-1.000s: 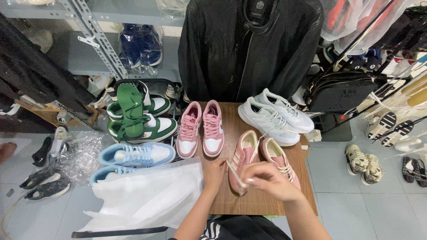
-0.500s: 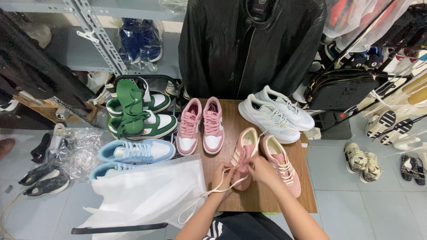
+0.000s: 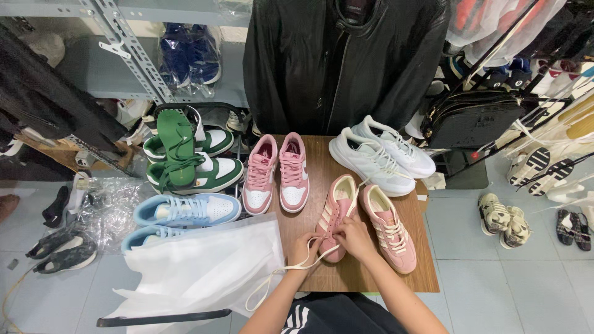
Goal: The person laces two pink sneakers on a wooden table by threading the laces through the eyelets and pulling them tight.
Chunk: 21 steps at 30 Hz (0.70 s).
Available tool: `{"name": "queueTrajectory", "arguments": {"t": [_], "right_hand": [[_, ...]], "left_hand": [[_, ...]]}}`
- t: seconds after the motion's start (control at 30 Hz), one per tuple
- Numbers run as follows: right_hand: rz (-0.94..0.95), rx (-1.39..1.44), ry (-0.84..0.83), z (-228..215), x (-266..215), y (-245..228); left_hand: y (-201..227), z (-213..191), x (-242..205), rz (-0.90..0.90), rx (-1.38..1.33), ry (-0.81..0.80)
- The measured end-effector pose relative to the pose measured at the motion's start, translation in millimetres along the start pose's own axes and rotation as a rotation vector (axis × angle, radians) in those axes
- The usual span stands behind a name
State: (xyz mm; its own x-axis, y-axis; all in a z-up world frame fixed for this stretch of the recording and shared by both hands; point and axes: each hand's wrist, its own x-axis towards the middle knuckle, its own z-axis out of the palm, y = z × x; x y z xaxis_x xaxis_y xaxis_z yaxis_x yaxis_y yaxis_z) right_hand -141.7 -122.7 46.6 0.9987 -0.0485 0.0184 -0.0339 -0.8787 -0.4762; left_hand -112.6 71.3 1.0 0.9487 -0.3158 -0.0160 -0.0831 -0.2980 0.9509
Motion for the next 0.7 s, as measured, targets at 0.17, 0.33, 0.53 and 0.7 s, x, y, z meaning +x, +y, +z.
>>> {"name": "queueTrajectory", "arguments": {"t": [0.17, 0.33, 0.53, 0.7], "right_hand": [[0.088, 0.032, -0.016, 11, 3, 6], [0.141, 0.178, -0.011, 15, 3, 14], [0.196, 0.189, -0.031, 11, 0, 7], [0.183, 0.168, -0.019, 9, 0, 2]], "left_hand": [[13, 2, -9, -0.034, 0.021, 0.032], [21, 5, -11, 0.109, 0.129, 0.134], [21, 4, -15, 0.124, 0.169, 0.137], [16, 10, -15, 0.248, 0.317, 0.152]]}}
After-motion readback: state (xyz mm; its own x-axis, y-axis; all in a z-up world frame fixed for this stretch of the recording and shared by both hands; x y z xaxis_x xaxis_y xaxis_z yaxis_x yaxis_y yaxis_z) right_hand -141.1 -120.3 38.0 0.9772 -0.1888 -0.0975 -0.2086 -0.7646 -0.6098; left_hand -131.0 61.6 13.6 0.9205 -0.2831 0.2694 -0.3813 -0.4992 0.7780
